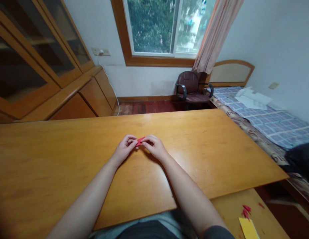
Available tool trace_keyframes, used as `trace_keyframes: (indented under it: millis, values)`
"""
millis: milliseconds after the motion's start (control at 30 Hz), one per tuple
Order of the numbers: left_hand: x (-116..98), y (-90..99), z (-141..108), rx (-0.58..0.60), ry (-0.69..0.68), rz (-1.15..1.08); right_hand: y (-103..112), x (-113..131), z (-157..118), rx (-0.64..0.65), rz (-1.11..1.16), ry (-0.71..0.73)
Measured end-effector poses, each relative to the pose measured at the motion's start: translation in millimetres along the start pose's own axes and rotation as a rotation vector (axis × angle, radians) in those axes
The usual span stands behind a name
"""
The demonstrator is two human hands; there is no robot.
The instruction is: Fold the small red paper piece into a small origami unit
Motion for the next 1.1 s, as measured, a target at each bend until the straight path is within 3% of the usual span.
trace_keyframes:
  millis: [100, 200, 367, 533, 867, 1100]
  values:
    - [-3.4, 2.7, 2.5, -0.045, -0.023, 0.11, 0.5, 0.6, 0.0, 0.01, -0.001, 0.003]
    - [-7.8, 4.7, 4.2, -0.018, -0.01, 0.146, 0.5, 1.4, 0.0, 0.034, -0.003, -0.006]
    - [-6.7, 4.7, 5.3, 0.054, 0.047, 0.095, -0.3, 1.0, -0.5, 0.083, -0.023, 0.001]
    - [-6.0, 5.0, 5.2, 0.037, 0.075, -0.015, -0.7, -0.6, -1.1, 0.074, 0.009, -0.019]
    - [-8.8, 4.8, 4.3, -0.014, 0.091, -0.091, -5.0, -14.6, -1.7, -0.003, 0.193, -0.204]
    - [-5.0, 4.4, 5.4, -0.005, 0.081, -0.088, -5.6, -12.6, -1.2, -0.02, 0.199, -0.224]
Point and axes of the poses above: each hand's wrist, its own z-axis towards the middle knuckle, its own y-axis out of the back of the hand, x = y × z, the point moved 1 cm from there along z, towards the middle knuckle, and after that the axes turned 5 degrees about z, right-handed, at the moved point
